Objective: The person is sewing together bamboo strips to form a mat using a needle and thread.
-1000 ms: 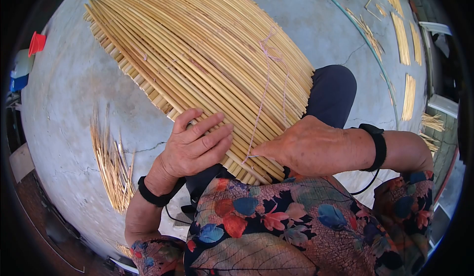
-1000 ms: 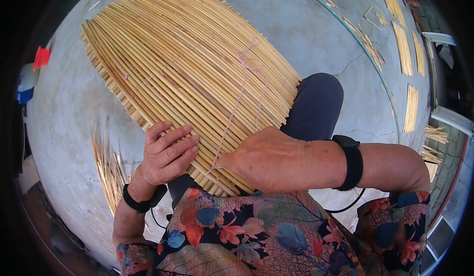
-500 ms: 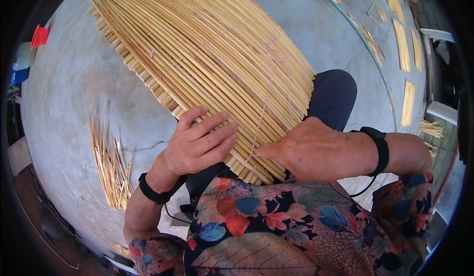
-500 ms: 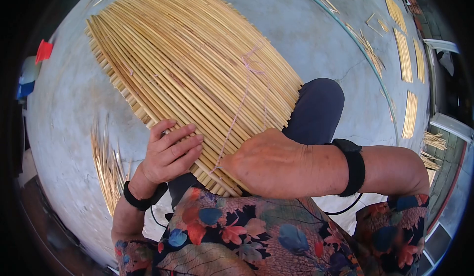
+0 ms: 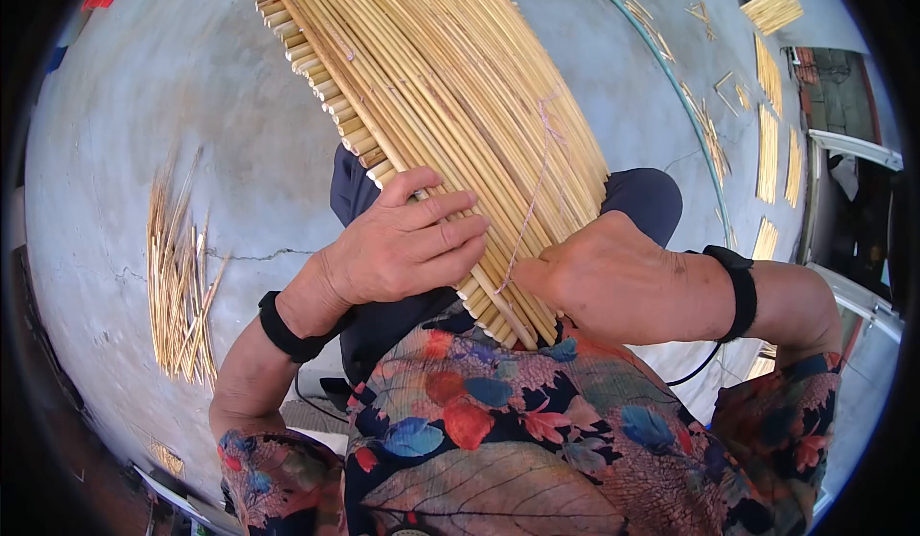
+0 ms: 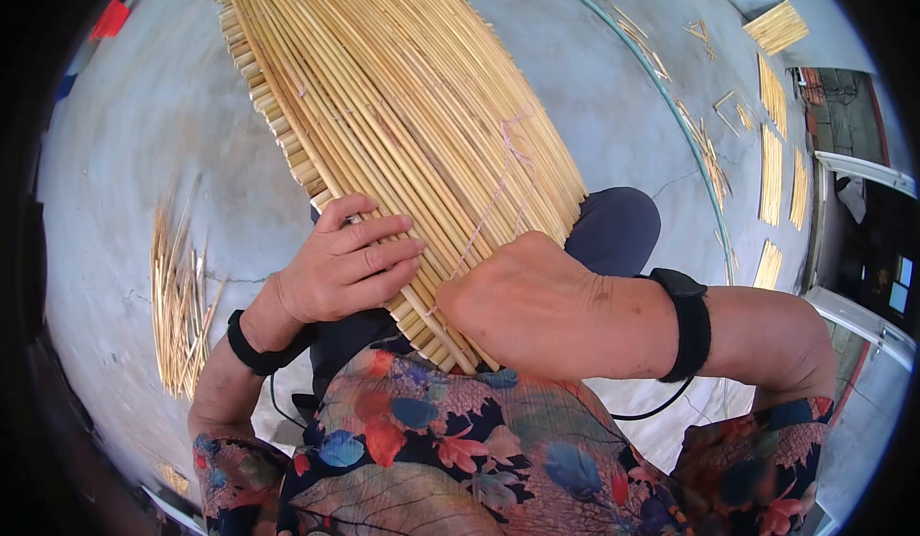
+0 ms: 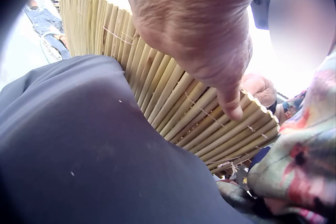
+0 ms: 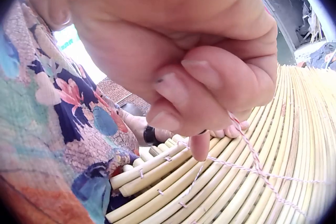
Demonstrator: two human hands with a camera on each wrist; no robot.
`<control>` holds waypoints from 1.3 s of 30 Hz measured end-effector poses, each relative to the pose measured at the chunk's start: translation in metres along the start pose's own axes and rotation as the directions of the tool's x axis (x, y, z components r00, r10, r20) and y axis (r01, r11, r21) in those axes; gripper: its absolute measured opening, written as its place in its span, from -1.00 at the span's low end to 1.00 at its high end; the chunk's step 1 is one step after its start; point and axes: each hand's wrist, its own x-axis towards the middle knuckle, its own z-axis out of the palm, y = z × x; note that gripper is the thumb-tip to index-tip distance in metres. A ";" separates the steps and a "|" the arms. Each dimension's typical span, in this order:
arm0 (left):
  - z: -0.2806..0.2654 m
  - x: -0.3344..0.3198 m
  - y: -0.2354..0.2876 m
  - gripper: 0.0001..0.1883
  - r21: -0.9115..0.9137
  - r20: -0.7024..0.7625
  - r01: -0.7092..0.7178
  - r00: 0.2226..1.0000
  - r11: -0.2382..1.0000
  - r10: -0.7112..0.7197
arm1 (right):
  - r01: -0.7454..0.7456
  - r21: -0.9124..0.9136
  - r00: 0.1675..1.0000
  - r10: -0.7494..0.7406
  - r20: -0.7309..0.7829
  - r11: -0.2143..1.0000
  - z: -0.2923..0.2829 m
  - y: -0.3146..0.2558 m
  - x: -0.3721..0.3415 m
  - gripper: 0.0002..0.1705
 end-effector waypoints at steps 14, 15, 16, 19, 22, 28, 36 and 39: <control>-0.007 0.020 -0.009 -0.60 -0.114 -0.012 -0.042 0.999 0.993 0.041 | 0.018 -0.255 0.998 -0.033 -0.054 0.967 -0.040 0.006 -0.017 -0.74; -0.006 0.022 -0.011 -0.60 -0.097 -0.030 -0.049 0.999 0.994 0.046 | 0.024 -0.291 0.996 -0.048 -0.078 0.957 -0.045 0.008 -0.018 -0.74; -0.004 0.023 -0.012 -0.59 -0.100 -0.012 -0.034 0.999 0.994 0.033 | 0.025 -0.312 0.996 -0.051 -0.074 0.950 -0.049 0.009 -0.021 -0.74; 0.005 0.023 -0.023 -0.59 -0.088 -0.049 -0.040 0.998 0.995 0.036 | -0.022 -0.321 0.996 -0.007 -0.089 0.947 -0.050 0.016 -0.021 -0.76; 0.006 0.031 -0.027 -0.61 -0.095 -0.081 -0.042 0.996 0.995 0.035 | -0.022 -0.431 0.993 -0.030 -0.114 0.902 -0.053 0.023 -0.024 -0.78; 0.009 0.055 -0.056 -0.65 -0.093 -0.075 0.047 0.996 0.995 -0.054 | -0.108 -0.249 0.970 0.047 -0.239 0.963 -0.072 0.055 -0.020 -0.67; -0.016 0.073 -0.079 -0.60 -0.203 -0.096 0.182 0.974 0.962 -0.204 | -0.125 0.106 0.939 0.152 -0.309 0.986 -0.088 0.077 -0.011 -0.76; -0.024 0.072 -0.081 -0.62 -0.223 -0.078 0.180 0.976 0.958 -0.202 | -0.136 0.085 0.940 0.155 -0.305 0.987 -0.095 0.074 -0.007 -0.77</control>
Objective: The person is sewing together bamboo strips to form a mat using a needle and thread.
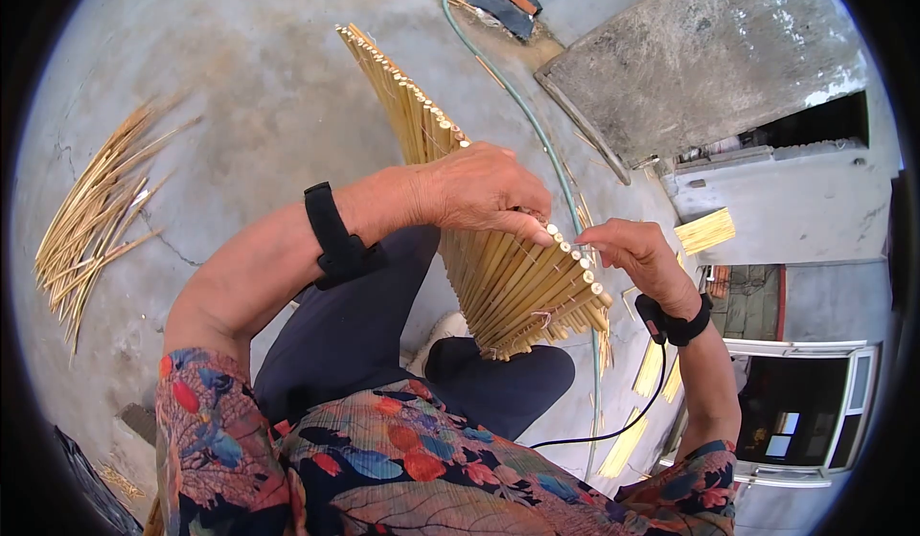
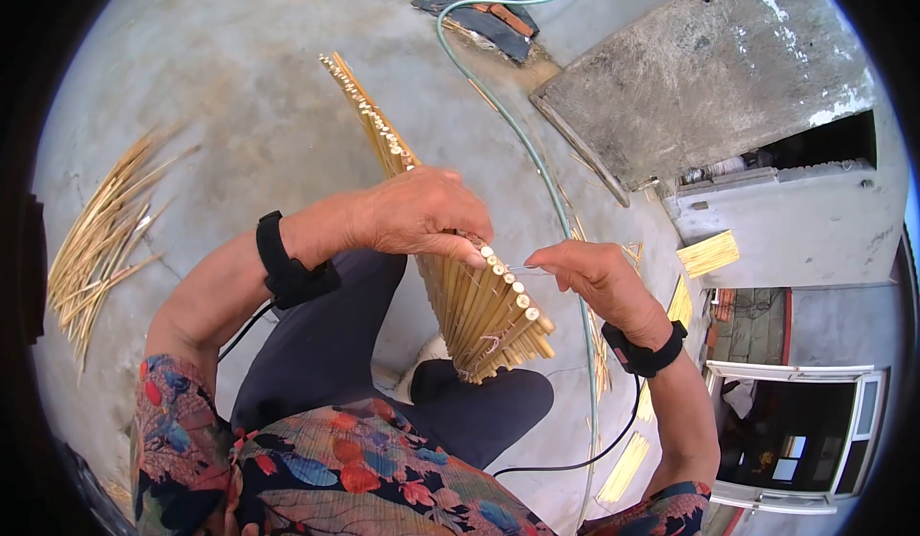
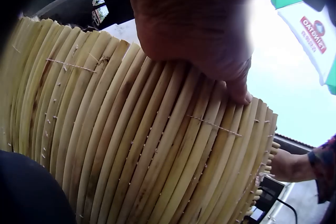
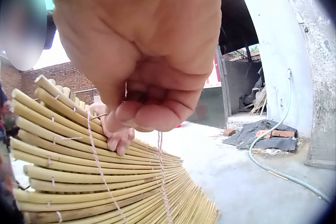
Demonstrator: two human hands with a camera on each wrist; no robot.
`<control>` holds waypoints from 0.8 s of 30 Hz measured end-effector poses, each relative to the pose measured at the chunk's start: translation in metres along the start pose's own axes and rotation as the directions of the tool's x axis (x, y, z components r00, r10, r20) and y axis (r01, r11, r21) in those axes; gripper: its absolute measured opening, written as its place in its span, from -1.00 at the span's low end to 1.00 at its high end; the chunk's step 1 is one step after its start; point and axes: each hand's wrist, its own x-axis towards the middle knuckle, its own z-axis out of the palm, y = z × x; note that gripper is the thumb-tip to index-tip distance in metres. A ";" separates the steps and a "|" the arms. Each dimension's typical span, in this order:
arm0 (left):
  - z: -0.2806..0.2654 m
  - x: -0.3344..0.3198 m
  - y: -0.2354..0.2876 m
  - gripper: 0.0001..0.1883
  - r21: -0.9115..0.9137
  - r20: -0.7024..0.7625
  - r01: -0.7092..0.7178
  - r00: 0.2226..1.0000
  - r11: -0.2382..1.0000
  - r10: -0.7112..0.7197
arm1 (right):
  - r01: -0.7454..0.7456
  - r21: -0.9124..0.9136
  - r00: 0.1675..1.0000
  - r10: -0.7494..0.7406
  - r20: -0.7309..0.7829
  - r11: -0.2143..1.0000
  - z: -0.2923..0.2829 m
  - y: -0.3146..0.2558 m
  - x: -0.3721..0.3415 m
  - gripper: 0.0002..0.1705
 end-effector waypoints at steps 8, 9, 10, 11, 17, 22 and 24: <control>0.007 -0.016 0.001 -0.67 -0.009 -0.004 -0.101 0.995 0.995 0.101 | 0.208 -0.080 0.972 -0.197 0.130 0.975 0.009 0.008 0.003 -0.66; 0.007 -0.019 0.002 -0.67 -0.040 -0.014 -0.110 0.994 0.993 0.110 | 0.245 -0.075 0.964 -0.235 0.122 0.967 0.012 0.009 0.004 -0.65; 0.007 -0.021 0.002 -0.67 -0.041 -0.013 -0.101 0.995 0.994 0.100 | 0.248 -0.067 0.963 -0.239 0.126 0.966 0.013 0.009 0.005 -0.65; 0.008 -0.022 0.002 -0.67 -0.032 -0.027 -0.125 0.992 0.992 0.124 | 0.293 -0.112 0.952 -0.278 0.128 0.950 0.014 0.008 0.005 -0.66; 0.010 -0.024 0.009 -0.61 0.039 -0.033 -0.149 0.988 0.988 0.151 | 0.450 -0.244 0.893 -0.428 0.137 0.859 0.015 0.010 0.012 -0.70; 0.009 -0.030 0.010 -0.57 0.071 0.016 -0.177 0.984 0.982 0.176 | 0.539 -0.281 0.842 -0.516 0.156 0.794 0.016 0.009 0.021 -0.69; 0.009 -0.034 0.011 -0.56 0.086 -0.002 -0.187 0.982 0.979 0.187 | 0.593 -0.290 0.805 -0.554 0.211 0.751 0.018 0.012 0.024 -0.68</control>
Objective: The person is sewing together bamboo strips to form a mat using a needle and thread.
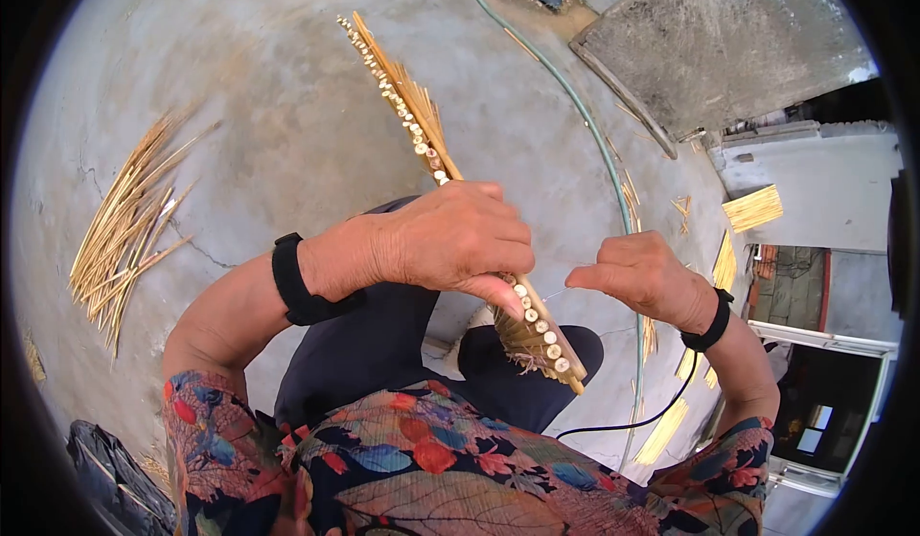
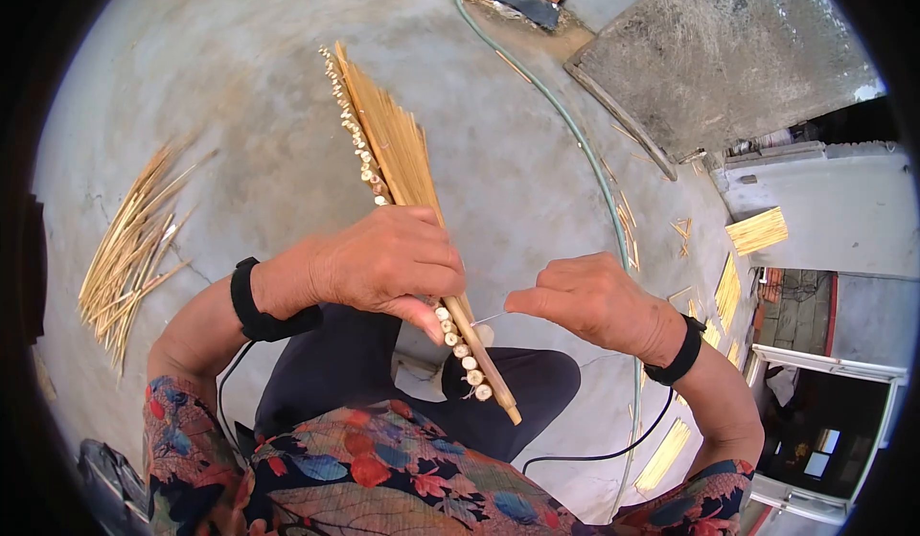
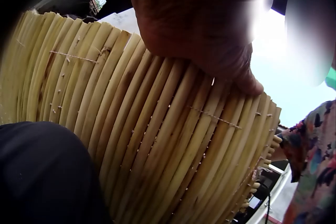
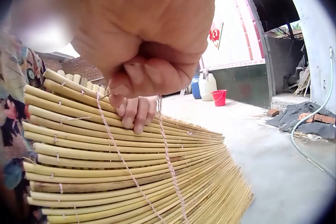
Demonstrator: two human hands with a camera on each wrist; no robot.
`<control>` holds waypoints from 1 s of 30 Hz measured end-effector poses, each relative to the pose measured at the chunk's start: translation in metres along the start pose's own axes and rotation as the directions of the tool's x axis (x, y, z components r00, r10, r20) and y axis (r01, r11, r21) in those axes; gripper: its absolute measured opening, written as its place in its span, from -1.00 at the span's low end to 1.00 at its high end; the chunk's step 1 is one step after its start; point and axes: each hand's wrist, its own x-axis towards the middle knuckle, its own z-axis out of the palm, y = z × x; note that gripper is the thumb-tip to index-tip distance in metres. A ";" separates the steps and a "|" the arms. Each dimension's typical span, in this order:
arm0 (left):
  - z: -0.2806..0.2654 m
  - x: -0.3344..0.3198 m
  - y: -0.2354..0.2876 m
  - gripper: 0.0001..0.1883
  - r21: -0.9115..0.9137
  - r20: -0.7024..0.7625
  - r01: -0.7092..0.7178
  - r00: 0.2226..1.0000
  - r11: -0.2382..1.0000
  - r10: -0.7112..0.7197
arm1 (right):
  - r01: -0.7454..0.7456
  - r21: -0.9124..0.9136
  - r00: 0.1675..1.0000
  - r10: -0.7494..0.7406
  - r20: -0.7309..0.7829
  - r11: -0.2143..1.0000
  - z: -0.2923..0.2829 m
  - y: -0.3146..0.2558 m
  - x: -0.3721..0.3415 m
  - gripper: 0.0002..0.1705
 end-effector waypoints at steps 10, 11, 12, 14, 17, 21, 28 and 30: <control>-0.008 -0.012 0.010 -0.52 -0.065 0.018 0.031 0.999 0.997 -0.030 | 0.112 0.075 0.994 -0.111 -0.010 0.991 0.014 -0.001 0.014 -0.73; -0.007 -0.012 0.011 -0.52 -0.064 0.015 0.031 0.999 0.997 -0.030 | 0.130 0.060 0.992 -0.130 -0.006 0.990 0.012 -0.001 0.014 -0.72; -0.006 -0.017 0.013 -0.53 -0.058 0.011 0.027 1.000 0.998 -0.027 | 0.149 0.040 0.989 -0.149 -0.001 0.988 0.015 -0.006 0.018 -0.71; -0.007 -0.018 0.013 -0.53 -0.062 0.007 0.042 0.999 0.997 -0.041 | 0.144 0.050 0.989 -0.145 0.006 0.988 0.013 -0.010 0.018 -0.70; -0.008 -0.016 0.013 -0.53 -0.062 0.011 0.042 0.999 0.997 -0.041 | 0.131 0.061 0.991 -0.132 0.008 0.989 0.015 -0.012 0.017 -0.68; -0.007 -0.020 0.016 -0.53 -0.043 0.013 0.040 0.999 0.998 -0.039 | 0.132 0.105 0.991 -0.133 0.004 0.986 0.017 -0.018 0.021 -0.66; -0.001 -0.019 0.013 -0.54 -0.045 -0.027 0.044 0.999 0.998 -0.045 | 0.113 0.127 0.992 -0.120 0.049 0.985 0.021 -0.022 0.025 -0.65; 0.002 -0.015 0.011 -0.55 -0.044 -0.029 0.029 0.999 0.999 -0.030 | 0.092 0.179 0.994 -0.102 0.044 0.980 0.021 -0.020 0.029 -0.65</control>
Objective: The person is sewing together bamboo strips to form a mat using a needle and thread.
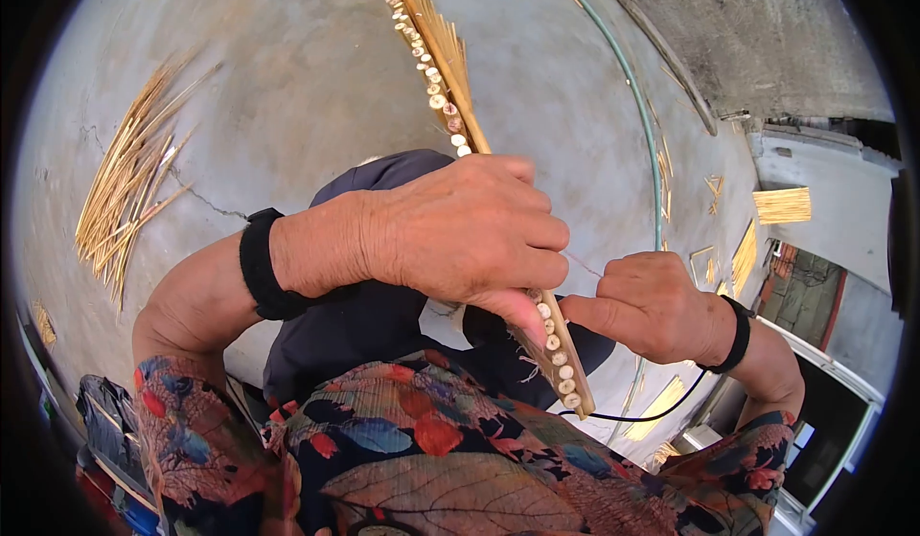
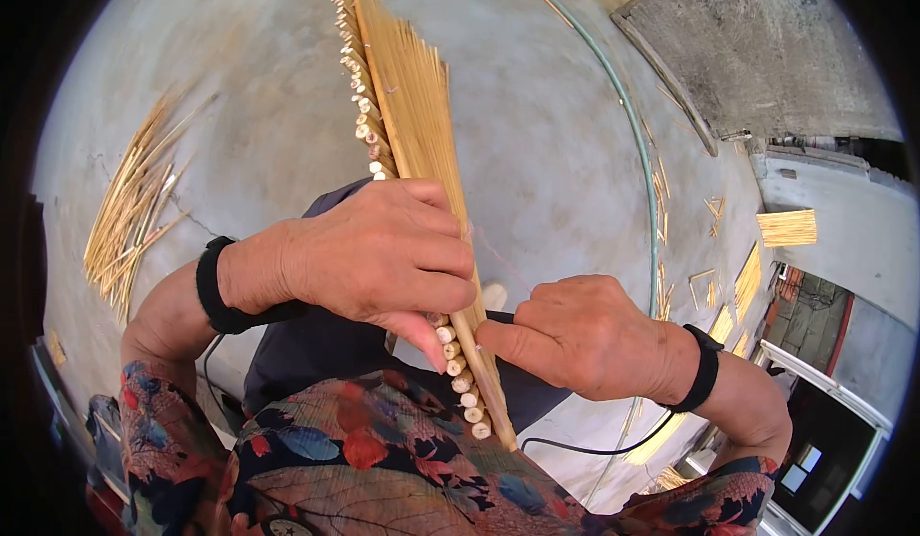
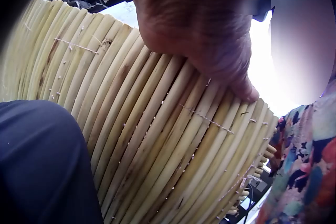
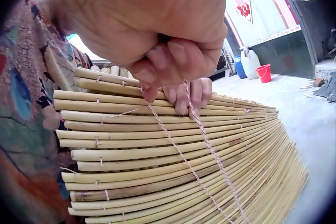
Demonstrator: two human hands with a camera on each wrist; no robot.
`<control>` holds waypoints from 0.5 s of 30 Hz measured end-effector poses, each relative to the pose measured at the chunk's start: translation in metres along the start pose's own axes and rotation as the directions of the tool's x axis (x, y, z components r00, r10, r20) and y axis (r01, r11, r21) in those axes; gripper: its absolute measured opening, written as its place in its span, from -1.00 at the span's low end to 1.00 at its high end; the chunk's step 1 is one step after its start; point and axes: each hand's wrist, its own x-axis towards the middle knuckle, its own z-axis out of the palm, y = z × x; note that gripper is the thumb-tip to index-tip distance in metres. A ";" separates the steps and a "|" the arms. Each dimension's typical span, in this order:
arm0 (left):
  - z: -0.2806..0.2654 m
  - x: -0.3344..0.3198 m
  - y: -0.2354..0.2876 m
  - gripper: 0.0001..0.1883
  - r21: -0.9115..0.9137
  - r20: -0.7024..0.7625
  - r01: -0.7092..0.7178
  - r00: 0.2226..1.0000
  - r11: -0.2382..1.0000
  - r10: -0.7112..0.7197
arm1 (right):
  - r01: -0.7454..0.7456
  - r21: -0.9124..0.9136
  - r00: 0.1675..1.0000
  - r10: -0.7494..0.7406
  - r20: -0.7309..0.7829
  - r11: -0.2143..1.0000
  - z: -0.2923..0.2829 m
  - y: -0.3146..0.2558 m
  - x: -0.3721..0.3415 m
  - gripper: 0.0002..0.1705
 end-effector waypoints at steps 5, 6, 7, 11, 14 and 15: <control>0.002 0.001 -0.008 -0.55 0.007 -0.033 0.017 0.999 1.000 -0.017 | -0.081 0.003 0.997 0.081 0.017 0.997 0.006 0.005 0.004 -0.75; 0.001 0.006 -0.012 -0.55 0.015 -0.001 0.026 1.000 1.000 -0.026 | -0.120 0.015 0.993 0.120 -0.001 0.993 0.003 0.009 0.002 -0.78; 0.001 0.009 -0.013 -0.54 -0.015 -0.035 0.040 0.999 0.999 -0.040 | -0.154 -0.012 0.988 0.154 0.015 0.988 -0.002 0.009 0.001 -0.83; 0.003 0.025 -0.023 -0.53 0.015 -0.016 0.019 1.000 1.000 -0.019 | -0.262 0.029 0.965 0.262 0.011 0.965 -0.009 0.008 -0.006 -0.84; 0.005 0.039 -0.027 -0.51 0.017 0.014 0.014 1.000 1.000 -0.014 | -0.345 0.070 0.938 0.345 0.013 0.936 -0.016 0.007 -0.018 -0.83; 0.006 0.043 -0.028 -0.50 0.018 0.049 0.031 0.998 0.999 -0.031 | -0.355 0.052 0.935 0.354 0.017 0.934 -0.017 0.006 -0.021 -0.83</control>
